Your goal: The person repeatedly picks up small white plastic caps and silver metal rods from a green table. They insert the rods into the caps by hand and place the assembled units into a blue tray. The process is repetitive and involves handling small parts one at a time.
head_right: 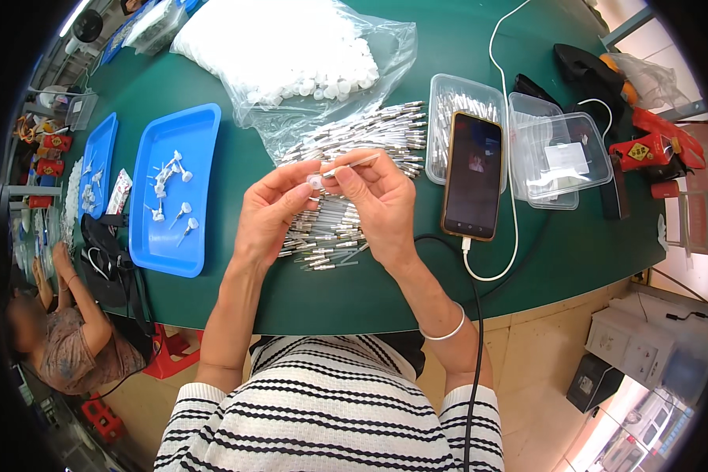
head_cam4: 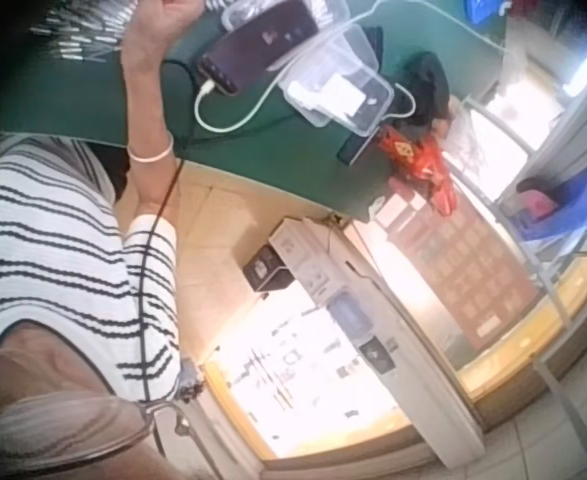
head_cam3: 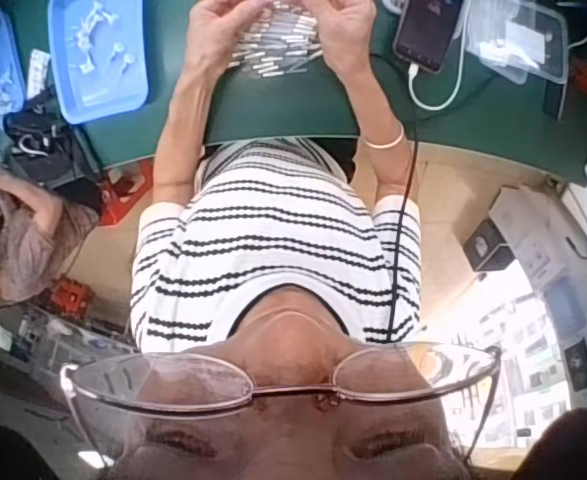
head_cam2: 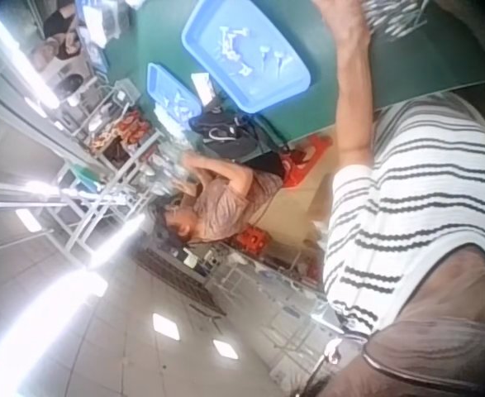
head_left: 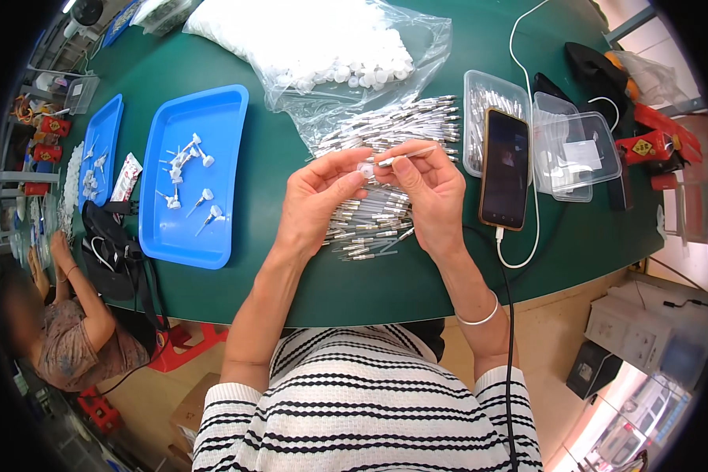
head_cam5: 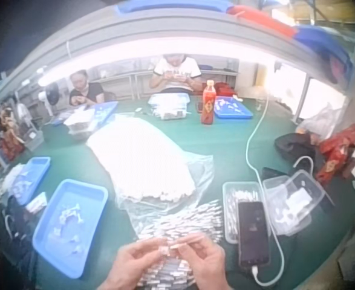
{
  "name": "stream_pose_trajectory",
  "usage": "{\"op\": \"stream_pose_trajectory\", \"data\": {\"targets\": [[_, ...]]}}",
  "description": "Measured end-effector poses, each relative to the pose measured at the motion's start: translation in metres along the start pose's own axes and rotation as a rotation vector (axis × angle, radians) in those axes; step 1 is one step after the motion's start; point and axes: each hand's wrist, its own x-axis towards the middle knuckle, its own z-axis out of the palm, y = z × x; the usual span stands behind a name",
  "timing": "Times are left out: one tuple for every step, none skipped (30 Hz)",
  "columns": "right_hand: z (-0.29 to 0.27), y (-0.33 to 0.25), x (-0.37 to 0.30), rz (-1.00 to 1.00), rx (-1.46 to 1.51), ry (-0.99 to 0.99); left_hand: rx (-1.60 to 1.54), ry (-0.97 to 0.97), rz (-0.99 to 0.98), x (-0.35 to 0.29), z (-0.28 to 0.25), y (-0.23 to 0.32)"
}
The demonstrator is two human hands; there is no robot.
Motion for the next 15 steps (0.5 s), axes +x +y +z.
{"op": "stream_pose_trajectory", "data": {"targets": [[-0.0007,-0.0007,0.0001,0.014,0.011,-0.001,-0.006,0.01,-0.008,0.0,-0.0001,0.0005],[-0.001,-0.0012,0.0003,0.028,0.021,-0.001,-0.003,0.013,-0.021,-0.0001,-0.0008,0.0009],[-0.0005,-0.002,0.0005,0.016,0.027,-0.001,0.001,0.016,-0.034,-0.0001,-0.0019,0.001],[0.0005,-0.0031,0.0007,0.005,0.031,-0.002,0.003,0.02,-0.047,-0.0003,-0.0026,0.001],[0.0011,-0.0036,0.0009,-0.006,0.036,-0.003,-0.002,0.027,-0.055,-0.0004,-0.0024,0.0018],[0.0011,-0.0033,0.0009,-0.053,-0.006,-0.013,-0.007,0.033,-0.063,-0.0005,-0.0018,0.0035],[0.001,-0.0022,0.0007,-0.1,-0.047,-0.022,-0.011,0.041,-0.072,-0.0008,-0.0017,0.005],[0.0011,-0.0015,0.0005,-0.147,-0.088,-0.032,-0.03,0.049,-0.065,-0.0011,-0.0007,0.0059],[0.001,-0.0012,0.0001,-0.16,-0.11,-0.039,-0.048,0.057,-0.057,-0.0013,0.0013,0.0064],[0.0009,-0.0012,-0.0006,-0.172,-0.131,-0.046,-0.066,0.064,-0.05,-0.0015,0.0025,0.0065],[0.0009,-0.0014,-0.0014,-0.185,-0.153,-0.052,-0.065,0.062,-0.04,-0.0015,0.002,0.0054],[0.0011,-0.0021,-0.0021,-0.175,-0.165,-0.059,-0.064,0.059,-0.031,-0.0013,0.0011,0.0035],[0.0014,-0.0036,-0.0028,-0.166,-0.178,-0.065,-0.063,0.055,-0.021,-0.001,0.0006,0.0023],[0.0019,-0.0047,-0.0035,-0.157,-0.191,-0.071,-0.07,0.047,-0.028,-0.0007,0.0003,0.0022],[0.003,-0.0049,-0.0044,-0.154,-0.183,-0.055,-0.077,0.039,-0.036,-0.0006,-0.0002,0.0023]]}}
